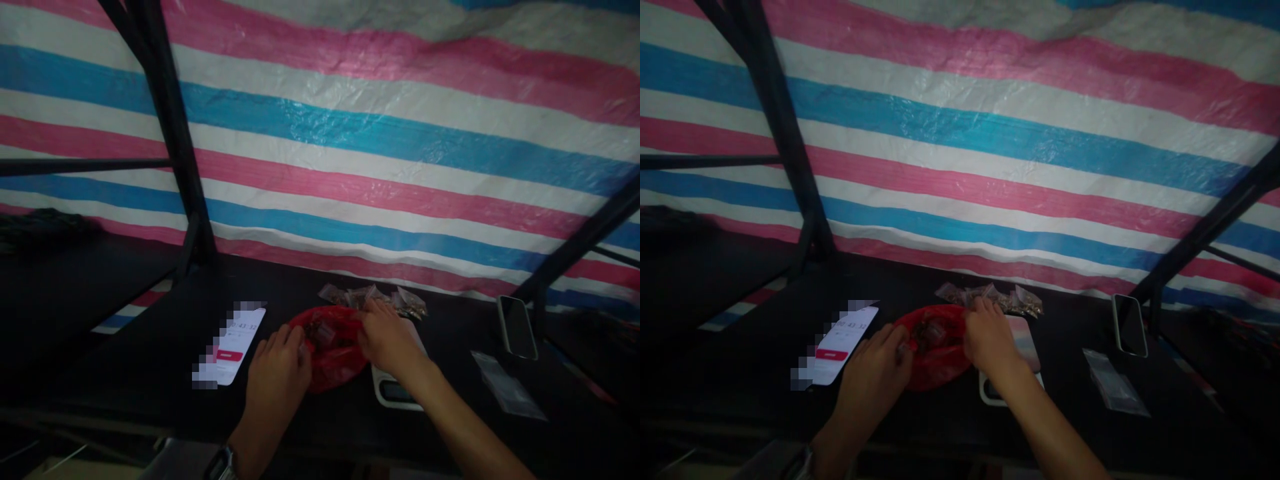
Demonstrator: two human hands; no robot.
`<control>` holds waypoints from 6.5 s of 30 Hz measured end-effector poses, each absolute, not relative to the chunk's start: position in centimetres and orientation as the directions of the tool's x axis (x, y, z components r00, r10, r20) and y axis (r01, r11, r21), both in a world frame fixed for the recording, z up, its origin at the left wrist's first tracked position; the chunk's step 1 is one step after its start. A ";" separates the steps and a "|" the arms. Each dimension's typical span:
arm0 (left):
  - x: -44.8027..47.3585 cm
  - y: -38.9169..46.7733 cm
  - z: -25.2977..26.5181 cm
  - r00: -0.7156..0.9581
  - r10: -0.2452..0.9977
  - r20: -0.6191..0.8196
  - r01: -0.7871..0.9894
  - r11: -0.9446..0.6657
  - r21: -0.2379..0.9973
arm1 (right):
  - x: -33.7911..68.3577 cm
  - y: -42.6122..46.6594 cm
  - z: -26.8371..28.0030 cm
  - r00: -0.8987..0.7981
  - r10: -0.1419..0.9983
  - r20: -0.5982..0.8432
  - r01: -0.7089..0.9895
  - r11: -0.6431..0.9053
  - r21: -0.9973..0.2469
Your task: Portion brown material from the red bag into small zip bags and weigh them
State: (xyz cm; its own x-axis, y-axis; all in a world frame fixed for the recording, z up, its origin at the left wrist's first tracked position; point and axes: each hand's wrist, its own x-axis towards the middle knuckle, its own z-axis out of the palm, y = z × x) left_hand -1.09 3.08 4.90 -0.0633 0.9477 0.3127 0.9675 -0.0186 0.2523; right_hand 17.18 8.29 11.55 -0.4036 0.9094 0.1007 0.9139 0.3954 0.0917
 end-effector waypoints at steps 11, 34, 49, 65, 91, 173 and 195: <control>-0.9 3.1 2.8 -0.226 0.916 0.332 0.810 -0.013 0.587 | 12.0 8.4 9.0 -0.313 0.949 -0.034 0.947 0.309 -0.088; -2.7 8.2 1.6 -0.312 0.925 0.216 0.563 -0.003 0.827 | 13.9 11.1 4.7 -0.337 0.926 0.172 0.792 0.378 -0.479; -1.7 7.3 1.6 -0.223 0.923 0.313 0.653 -0.097 0.751 | 15.7 10.7 4.7 -0.405 0.901 0.159 0.709 0.419 -0.567; -1.3 5.5 2.0 -0.376 0.854 0.360 0.585 -0.082 0.807 | 16.3 8.1 5.8 -0.342 0.917 0.205 0.727 0.396 -0.561; 0.6 3.6 2.1 -0.396 0.894 0.210 0.393 -0.041 0.919 | 17.0 8.1 5.2 -0.301 0.953 0.038 0.868 0.290 -0.404; -0.2 2.6 2.5 0.117 0.859 0.498 0.596 -0.462 0.657 | 16.2 5.7 8.0 -0.367 0.930 0.035 0.090 0.073 -0.993; 1.5 2.0 3.7 -0.291 0.949 0.124 0.310 -0.029 0.950 | 16.4 8.4 6.0 -0.256 0.958 0.126 0.771 0.281 -0.571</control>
State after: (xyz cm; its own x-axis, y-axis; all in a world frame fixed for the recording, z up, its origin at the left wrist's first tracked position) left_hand 1.47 2.01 3.73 -0.2910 0.9486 0.1243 0.3101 -0.0294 0.9503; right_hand 16.39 8.42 5.99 -0.2559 0.9584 0.1264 0.7714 0.2813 -0.5708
